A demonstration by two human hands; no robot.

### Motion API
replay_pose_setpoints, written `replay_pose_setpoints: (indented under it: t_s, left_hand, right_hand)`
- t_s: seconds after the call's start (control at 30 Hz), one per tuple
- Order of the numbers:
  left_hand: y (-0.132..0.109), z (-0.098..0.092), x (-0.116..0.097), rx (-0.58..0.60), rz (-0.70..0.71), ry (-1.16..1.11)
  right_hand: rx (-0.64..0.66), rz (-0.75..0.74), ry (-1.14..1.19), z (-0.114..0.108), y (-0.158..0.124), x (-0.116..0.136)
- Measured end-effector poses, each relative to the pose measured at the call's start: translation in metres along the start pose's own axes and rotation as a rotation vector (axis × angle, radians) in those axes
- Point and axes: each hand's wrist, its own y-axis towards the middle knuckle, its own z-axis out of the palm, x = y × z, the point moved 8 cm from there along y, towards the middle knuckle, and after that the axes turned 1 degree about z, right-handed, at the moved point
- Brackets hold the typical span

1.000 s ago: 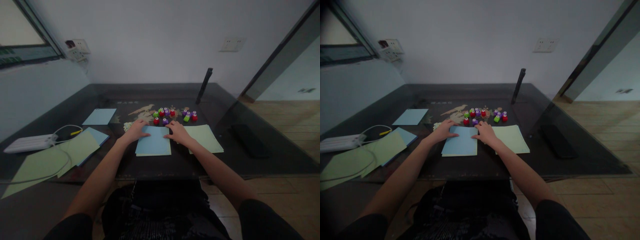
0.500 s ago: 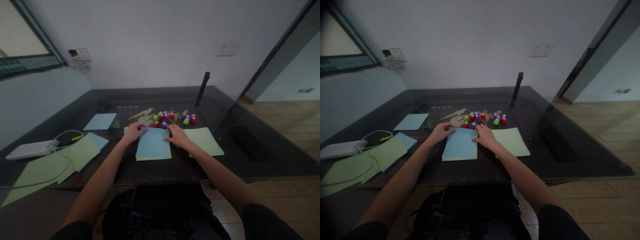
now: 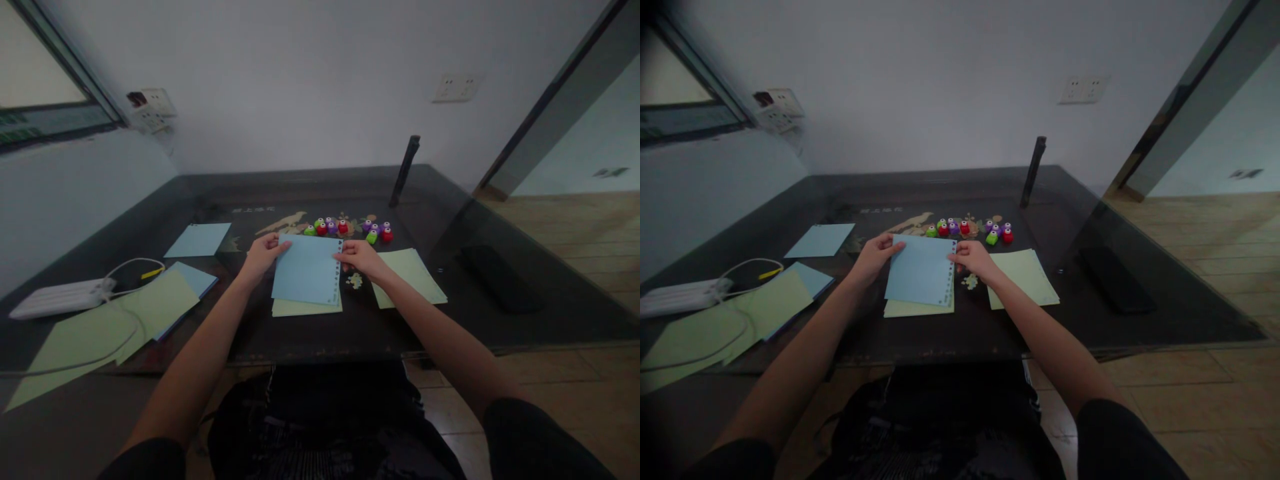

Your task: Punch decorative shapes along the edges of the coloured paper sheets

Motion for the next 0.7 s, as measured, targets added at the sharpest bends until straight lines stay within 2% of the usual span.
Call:
replay_pose_setpoints:
  t_s: [0.2,0.33,0.5,0.7]
  left_hand:
    - [-0.005,0.013,0.007,0.145,-0.078,0.084]
    - [-0.006,0.014,0.011,0.16,-0.104,0.159]
    - [-0.005,0.014,0.009,0.147,-0.075,0.098]
    - [-0.004,0.013,0.007,0.121,-0.043,0.065]
  right_hand:
    - [-0.118,-0.013,0.044,-0.019,0.002,0.005]
    - [-0.162,-0.019,0.047,-0.025,0.002,0.005]
    - [-0.113,-0.013,0.096,-0.02,0.002,0.004]
    - [0.033,0.053,0.11,-0.007,0.0,-0.001]
